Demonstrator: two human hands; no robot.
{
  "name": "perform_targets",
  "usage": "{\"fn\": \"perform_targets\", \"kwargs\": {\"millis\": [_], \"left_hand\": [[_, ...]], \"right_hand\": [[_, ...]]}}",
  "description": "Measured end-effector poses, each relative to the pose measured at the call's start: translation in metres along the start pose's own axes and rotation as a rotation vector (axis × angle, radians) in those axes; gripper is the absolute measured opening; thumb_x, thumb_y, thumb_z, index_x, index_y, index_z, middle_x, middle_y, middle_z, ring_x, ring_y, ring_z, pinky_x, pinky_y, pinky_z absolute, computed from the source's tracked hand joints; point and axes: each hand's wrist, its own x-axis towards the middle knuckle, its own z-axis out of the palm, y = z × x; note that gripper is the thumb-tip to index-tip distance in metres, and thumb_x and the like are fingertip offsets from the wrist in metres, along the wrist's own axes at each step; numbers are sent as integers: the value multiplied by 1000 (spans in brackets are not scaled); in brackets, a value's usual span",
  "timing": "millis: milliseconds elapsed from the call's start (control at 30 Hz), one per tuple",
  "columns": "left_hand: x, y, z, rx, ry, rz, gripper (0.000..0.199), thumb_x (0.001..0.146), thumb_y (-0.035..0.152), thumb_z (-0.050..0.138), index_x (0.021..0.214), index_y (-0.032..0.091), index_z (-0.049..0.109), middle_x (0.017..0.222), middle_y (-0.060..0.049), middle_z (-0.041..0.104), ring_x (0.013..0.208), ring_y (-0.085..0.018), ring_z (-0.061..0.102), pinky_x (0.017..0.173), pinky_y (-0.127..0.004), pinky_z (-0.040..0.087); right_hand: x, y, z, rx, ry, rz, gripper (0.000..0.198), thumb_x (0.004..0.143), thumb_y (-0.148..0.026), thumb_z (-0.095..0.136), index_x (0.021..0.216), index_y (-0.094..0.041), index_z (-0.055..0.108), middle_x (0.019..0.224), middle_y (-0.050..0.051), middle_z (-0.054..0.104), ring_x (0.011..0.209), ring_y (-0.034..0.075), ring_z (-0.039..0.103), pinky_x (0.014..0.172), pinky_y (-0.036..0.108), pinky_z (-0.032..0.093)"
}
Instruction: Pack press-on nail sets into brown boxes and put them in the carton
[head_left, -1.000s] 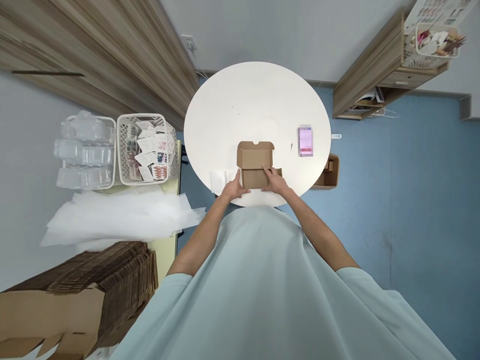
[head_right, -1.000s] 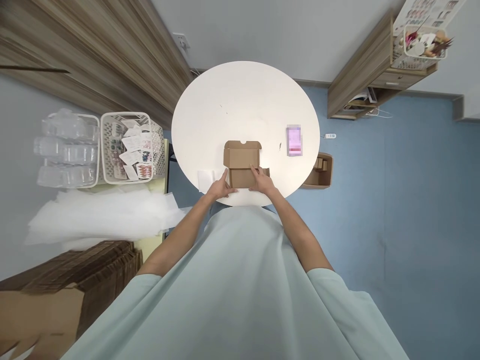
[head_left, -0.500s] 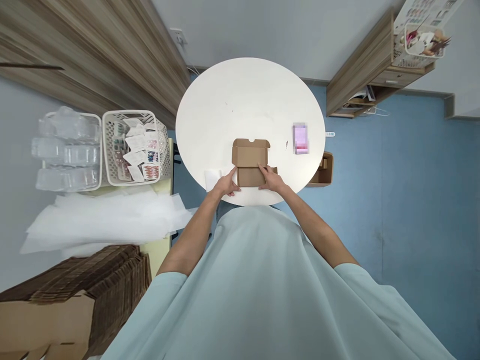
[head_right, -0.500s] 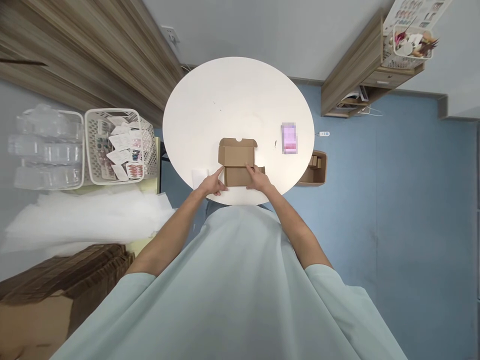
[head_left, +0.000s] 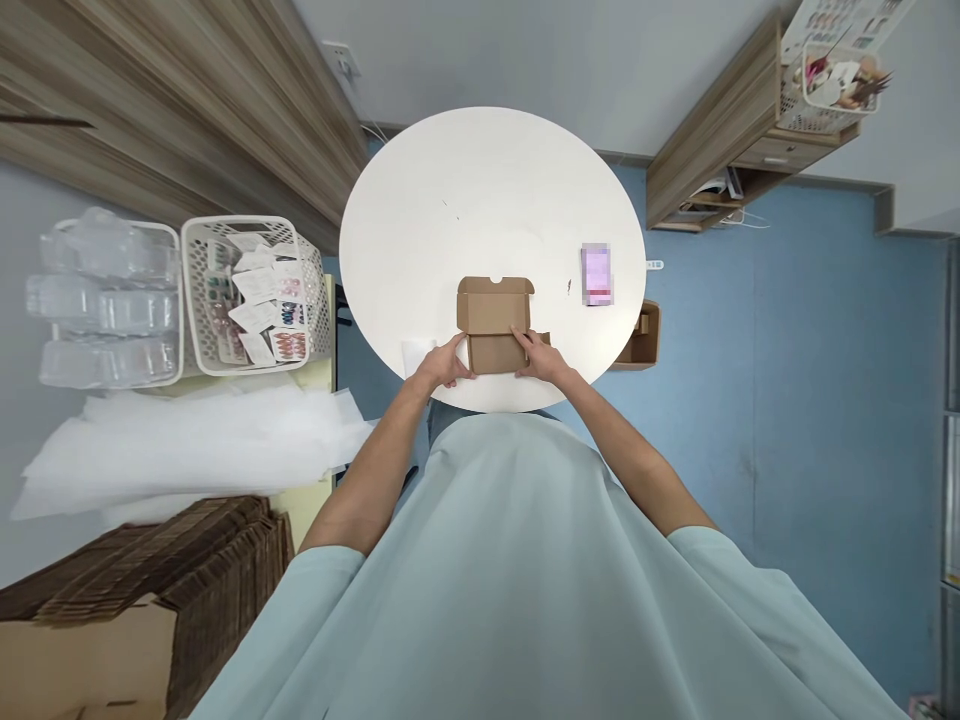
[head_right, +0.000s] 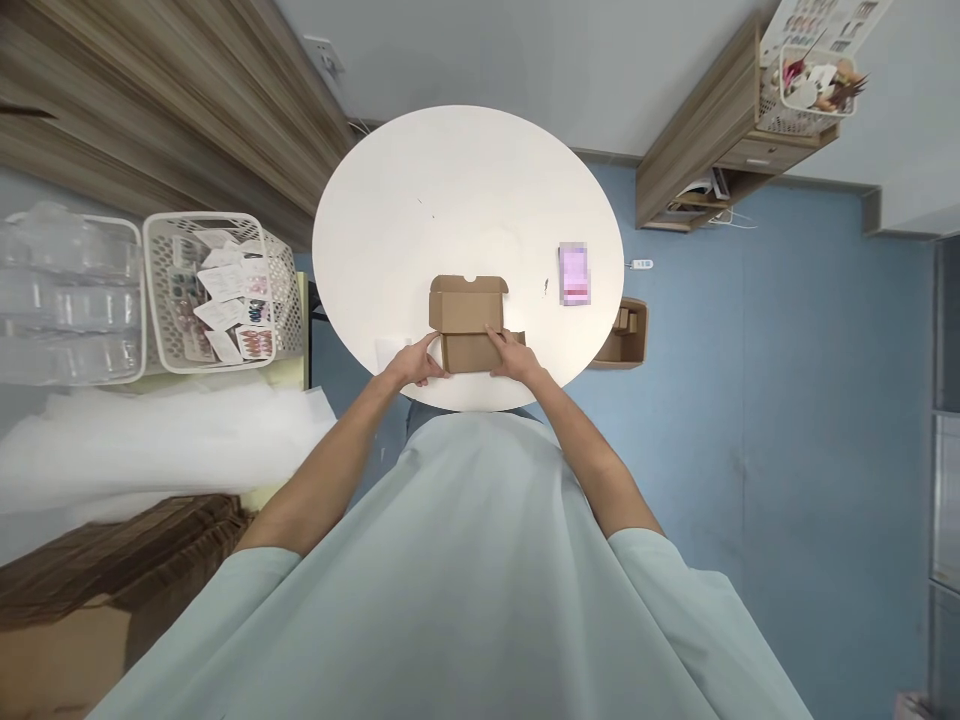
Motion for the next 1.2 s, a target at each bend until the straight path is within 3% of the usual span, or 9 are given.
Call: {"fn": "perform_targets", "kwargs": {"millis": [367, 467, 567, 667, 733, 833, 967, 1200], "left_hand": [[-1, 1, 10, 39, 34, 17, 116, 75, 26, 94, 170, 31, 28, 95, 0, 84, 62, -19, 76, 73, -28, 61], [1, 2, 9, 50, 27, 8, 111, 75, 25, 95, 168, 30, 33, 96, -1, 85, 63, -20, 77, 74, -29, 60], [2, 4, 8, 64, 21, 9, 111, 74, 23, 95, 167, 29, 35, 94, -1, 85, 66, -21, 78, 75, -29, 59], [2, 6, 7, 77, 21, 14, 109, 74, 22, 95, 166, 28, 37, 92, 0, 84, 67, -21, 78, 74, -29, 59], [1, 6, 7, 82, 21, 14, 107, 75, 22, 94, 166, 28, 37, 92, 0, 84, 67, -21, 78, 74, -28, 59], [0, 7, 8, 75, 22, 1, 107, 76, 22, 93, 166, 28, 35, 95, -1, 85, 67, -20, 78, 74, -29, 59], [-2, 9, 12, 33, 20, -19, 113, 75, 23, 94, 169, 30, 31, 97, -1, 85, 68, -20, 78, 73, -28, 59], [-4, 13, 27, 38, 43, -9, 110, 76, 28, 94, 167, 29, 31, 94, -1, 84, 70, -22, 79, 69, -29, 57]], "right_hand": [[-5, -3, -4, 37, -5, -6, 126, 84, -38, 91, 177, -42, 6, 173, 17, 31, 128, 36, 66, 98, 45, 60], [-22, 7, -5, 119, 191, 11, 93, 97, -45, 75, 174, -36, 24, 171, 15, 35, 124, 32, 67, 93, 42, 61], [-40, 23, 1, 196, 433, 187, 55, 109, -47, 50, 160, -27, 46, 156, 15, 54, 110, 27, 70, 88, 41, 60], [-47, 37, 11, 261, 401, 386, 37, 108, -47, 50, 133, -22, 62, 129, 12, 72, 104, 27, 71, 88, 40, 57], [-48, 39, 17, 309, 324, 426, 27, 108, -44, 50, 117, -23, 64, 117, 10, 77, 102, 27, 72, 86, 37, 56], [-48, 33, 19, 333, 317, 410, 23, 111, -40, 44, 110, -25, 61, 107, 8, 79, 97, 27, 74, 81, 36, 54], [-50, 16, 12, 337, 322, 372, 22, 113, -40, 43, 118, -25, 57, 97, 7, 78, 86, 28, 74, 76, 36, 52], [-41, -5, 8, 290, 275, 245, 37, 113, -54, 49, 115, -23, 67, 113, 9, 79, 102, 25, 75, 86, 32, 52]]}}
